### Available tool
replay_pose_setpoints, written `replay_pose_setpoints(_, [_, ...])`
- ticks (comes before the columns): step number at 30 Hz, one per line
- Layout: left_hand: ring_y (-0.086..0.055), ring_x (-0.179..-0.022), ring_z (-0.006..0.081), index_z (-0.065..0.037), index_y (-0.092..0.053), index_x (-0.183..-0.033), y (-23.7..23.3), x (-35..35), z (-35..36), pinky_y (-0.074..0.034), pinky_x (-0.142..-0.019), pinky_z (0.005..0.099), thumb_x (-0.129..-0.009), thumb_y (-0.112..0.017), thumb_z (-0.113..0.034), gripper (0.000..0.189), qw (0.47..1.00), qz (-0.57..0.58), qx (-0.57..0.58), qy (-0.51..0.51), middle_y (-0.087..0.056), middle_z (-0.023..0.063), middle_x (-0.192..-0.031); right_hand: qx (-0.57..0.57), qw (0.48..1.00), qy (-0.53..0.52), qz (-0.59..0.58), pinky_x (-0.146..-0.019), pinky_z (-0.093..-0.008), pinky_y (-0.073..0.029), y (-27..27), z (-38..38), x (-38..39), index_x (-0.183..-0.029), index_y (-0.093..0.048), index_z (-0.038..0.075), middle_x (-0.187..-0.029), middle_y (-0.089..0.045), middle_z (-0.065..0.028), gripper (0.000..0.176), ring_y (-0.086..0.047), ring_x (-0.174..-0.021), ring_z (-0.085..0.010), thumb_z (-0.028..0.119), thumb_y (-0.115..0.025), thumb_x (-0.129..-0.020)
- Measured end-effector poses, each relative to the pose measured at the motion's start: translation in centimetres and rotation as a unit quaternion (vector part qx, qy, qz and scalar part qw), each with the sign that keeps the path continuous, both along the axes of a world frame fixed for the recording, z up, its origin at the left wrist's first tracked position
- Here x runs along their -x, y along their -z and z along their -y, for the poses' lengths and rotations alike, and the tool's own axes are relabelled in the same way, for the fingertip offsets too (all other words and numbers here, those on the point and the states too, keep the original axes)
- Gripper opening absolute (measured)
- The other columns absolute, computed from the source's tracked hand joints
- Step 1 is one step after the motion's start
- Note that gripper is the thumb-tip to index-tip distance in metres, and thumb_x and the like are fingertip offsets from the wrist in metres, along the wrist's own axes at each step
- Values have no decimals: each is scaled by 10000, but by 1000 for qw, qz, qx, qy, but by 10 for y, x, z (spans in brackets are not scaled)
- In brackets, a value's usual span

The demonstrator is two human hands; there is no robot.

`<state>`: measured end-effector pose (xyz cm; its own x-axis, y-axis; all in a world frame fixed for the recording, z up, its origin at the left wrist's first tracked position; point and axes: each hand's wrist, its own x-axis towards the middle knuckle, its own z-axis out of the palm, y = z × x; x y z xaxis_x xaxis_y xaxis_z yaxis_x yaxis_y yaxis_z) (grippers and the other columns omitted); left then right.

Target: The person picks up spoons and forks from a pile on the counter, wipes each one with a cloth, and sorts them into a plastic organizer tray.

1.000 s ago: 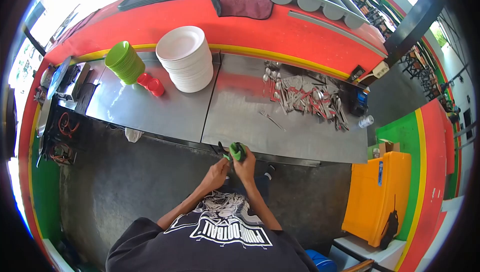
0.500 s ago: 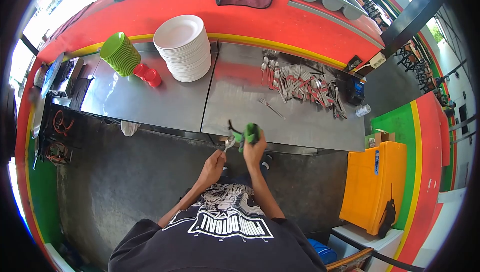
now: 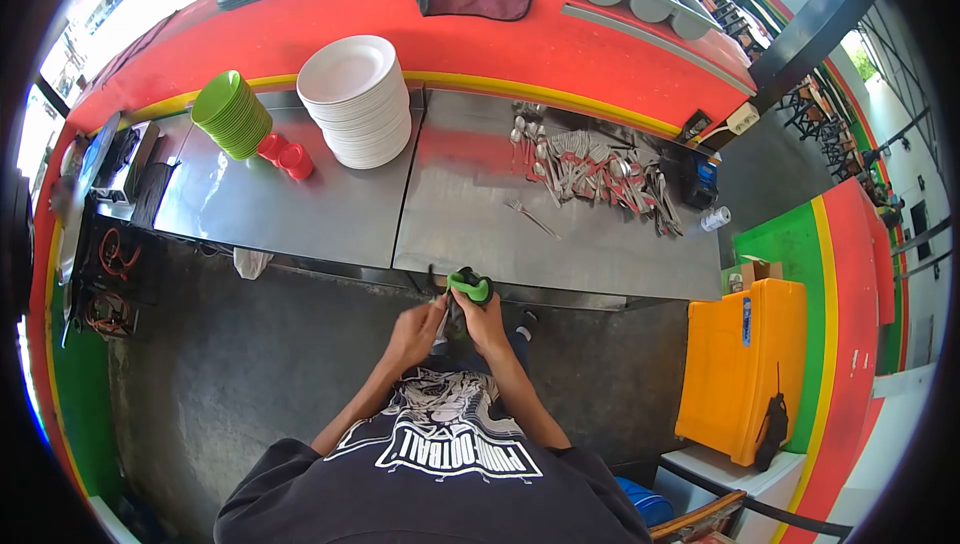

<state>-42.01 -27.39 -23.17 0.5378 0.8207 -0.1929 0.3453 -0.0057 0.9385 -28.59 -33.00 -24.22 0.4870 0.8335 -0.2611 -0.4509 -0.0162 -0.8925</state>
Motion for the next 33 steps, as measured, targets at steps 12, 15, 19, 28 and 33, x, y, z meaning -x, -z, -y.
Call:
replay_pose_setpoints(12, [-638,-834,99,5,-677,-1077,-36,-11,-22,-496,-739,241,-961,-599,-165,220,990,141,14,2,-709,94,-913,-19,965,-78,250,-891,-312,-450,-21,12,12,-1181,-586,0,-1054,-659,-102,277,-607,-971,-185,134,-601,-938])
replay_pose_setpoints(15, [-644,-766,94,13,-692,-1022,-40,-15,-19,-496,-675,248,-950,-595,-130,187,994,105,-33,-9,-707,103,-826,-13,969,-70,237,-901,-299,-438,-20,15,12,-1192,-572,4,-1062,-640,-86,283,-590,-985,-170,116,-602,-935])
replay_pose_setpoints(19, [-596,-631,75,19,-701,-947,-53,-22,-17,-462,-565,260,-948,-581,-122,186,994,64,-67,-50,-694,89,-721,-9,963,-76,258,-901,-273,-426,-10,17,10,-1180,-560,4,-1070,-612,-54,280,-559,-998,-130,83,-617,-918])
replay_pose_setpoints(28, [-525,-544,34,47,-686,-893,-44,-34,-34,-387,-472,235,-969,-565,-154,247,988,86,-59,-110,-703,62,-707,-25,976,-64,206,-798,-285,-458,-16,27,13,-1057,-573,6,-905,-635,-63,235,-576,-866,-130,38,-664,-842])
replay_pose_setpoints(33, [-599,-581,90,73,-664,-921,-56,-52,-41,-512,-525,253,-990,-541,-168,280,984,126,-2,-124,-696,93,-756,-3,985,-86,150,-750,-267,-476,-9,39,-4,-1074,-574,9,-915,-639,-49,215,-604,-829,-114,41,-649,-875])
